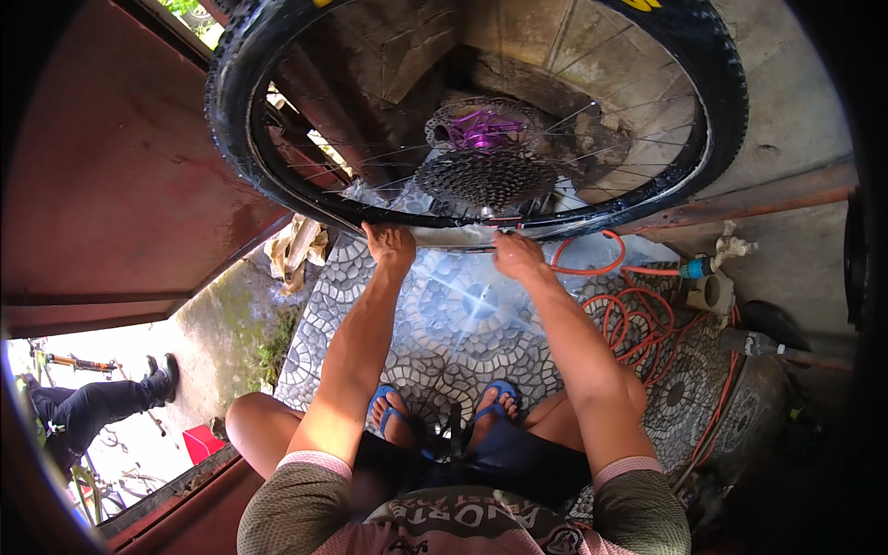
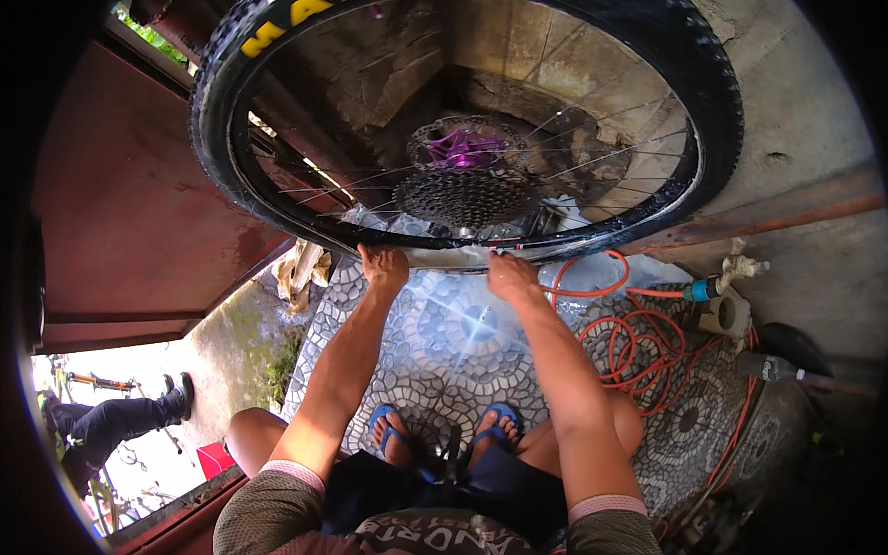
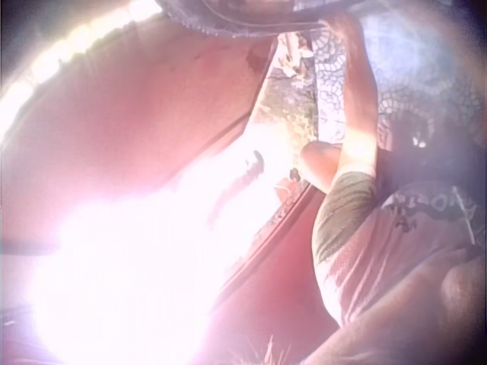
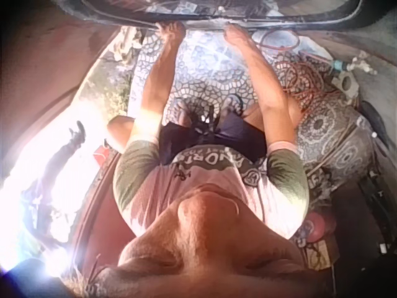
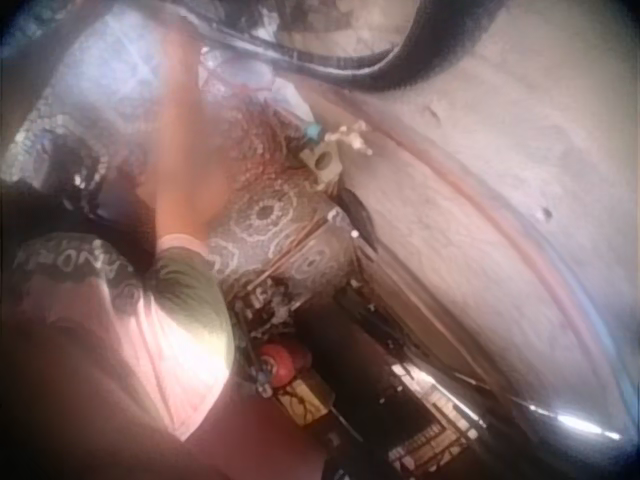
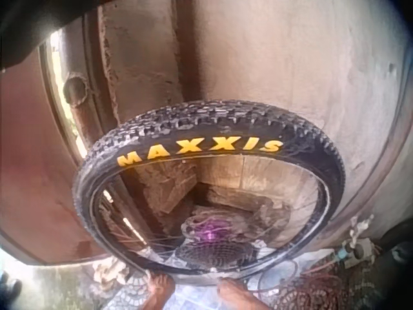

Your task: The person removes the tire from a bicycle wheel using a tire lever, then re-seats the tire bead onto the rim by hand. The wheel is held upright and rotated as needed during the process.

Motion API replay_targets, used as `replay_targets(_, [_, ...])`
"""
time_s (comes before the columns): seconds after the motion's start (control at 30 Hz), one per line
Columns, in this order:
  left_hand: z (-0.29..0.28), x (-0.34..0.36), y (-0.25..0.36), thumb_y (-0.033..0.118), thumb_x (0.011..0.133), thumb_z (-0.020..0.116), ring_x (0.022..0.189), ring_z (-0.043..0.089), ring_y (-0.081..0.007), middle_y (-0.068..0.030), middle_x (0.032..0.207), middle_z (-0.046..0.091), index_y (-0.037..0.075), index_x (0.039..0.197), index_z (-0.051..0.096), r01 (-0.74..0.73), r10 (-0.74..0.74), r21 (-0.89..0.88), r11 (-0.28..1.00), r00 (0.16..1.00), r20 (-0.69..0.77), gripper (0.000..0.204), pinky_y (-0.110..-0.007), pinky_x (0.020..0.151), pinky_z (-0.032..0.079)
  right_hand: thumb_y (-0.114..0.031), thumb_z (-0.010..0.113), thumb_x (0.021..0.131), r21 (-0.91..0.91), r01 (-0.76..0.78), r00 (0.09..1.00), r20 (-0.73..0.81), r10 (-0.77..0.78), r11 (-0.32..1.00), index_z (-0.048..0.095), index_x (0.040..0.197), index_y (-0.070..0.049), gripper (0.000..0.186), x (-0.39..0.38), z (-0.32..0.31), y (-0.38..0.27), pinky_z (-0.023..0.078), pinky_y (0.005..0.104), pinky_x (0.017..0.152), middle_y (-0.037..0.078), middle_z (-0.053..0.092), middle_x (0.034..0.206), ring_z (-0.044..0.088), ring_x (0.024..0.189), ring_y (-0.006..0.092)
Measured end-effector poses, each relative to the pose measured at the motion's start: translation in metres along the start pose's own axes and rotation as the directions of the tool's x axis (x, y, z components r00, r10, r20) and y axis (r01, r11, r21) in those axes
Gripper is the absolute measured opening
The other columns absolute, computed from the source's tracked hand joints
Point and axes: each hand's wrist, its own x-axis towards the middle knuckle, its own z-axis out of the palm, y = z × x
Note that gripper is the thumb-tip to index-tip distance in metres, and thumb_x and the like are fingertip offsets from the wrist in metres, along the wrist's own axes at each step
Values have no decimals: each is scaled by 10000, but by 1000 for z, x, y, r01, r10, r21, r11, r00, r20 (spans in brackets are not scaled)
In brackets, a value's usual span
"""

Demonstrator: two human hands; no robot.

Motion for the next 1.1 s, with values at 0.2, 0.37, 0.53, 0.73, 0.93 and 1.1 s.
replay_targets(0.2, [7,14,10,389,930,561,1389,458,-362,-177,1457,570,76,1384,627,124,-80,-234,964,979,187,555,-554,1160,236,-120,521,975,-361,-26,1000,-4,27,932,728,1109,-50,256,-6,-35,48,559,463,964,132,558,1484,699,1146,308])
replay_targets(0.37, [10,11,46,638,809,710,1354,421,-412,-261,1351,567,-49,1311,611,294,-279,-338,894,956,94,857,-572,1145,235,-93,513,964,-428,7,1000,-7,-11,904,647,1282,-46,348,-15,-43,55,582,429,871,142,618,1337,726,1062,272])
replay_targets(0.53, [49,15,44,528,857,696,1336,431,-423,-252,1276,607,-38,1228,621,306,-362,-434,848,931,-51,681,-595,1115,237,-109,500,974,-467,83,996,12,-88,881,621,1312,-75,361,-12,-23,71,588,416,837,135,654,1291,742,999,269])
replay_targets(0.73, [52,13,48,360,878,671,1000,728,-393,-182,964,768,20,1152,483,312,-418,-558,769,906,-70,476,-583,1148,226,-171,547,983,-387,40,999,8,-40,921,641,1272,-95,314,-4,-10,86,563,445,866,119,719,1189,727,1010,291])
replay_targets(0.93, [31,10,56,486,845,698,1142,681,-351,-231,1173,702,-44,1334,484,285,-283,-468,837,956,76,752,-571,1133,251,-160,567,966,-352,18,1000,3,-18,936,638,1278,-122,322,-1,-5,90,556,443,878,108,718,1193,723,1021,292])
replay_targets(1.1, [28,14,63,529,856,631,1260,514,-368,-174,1319,611,4,1288,662,235,-197,-249,940,966,168,680,-494,1055,302,-116,497,966,-345,47,997,-36,-63,937,640,1309,-130,371,-3,-6,84,571,425,890,101,715,1224,729,1040,267])
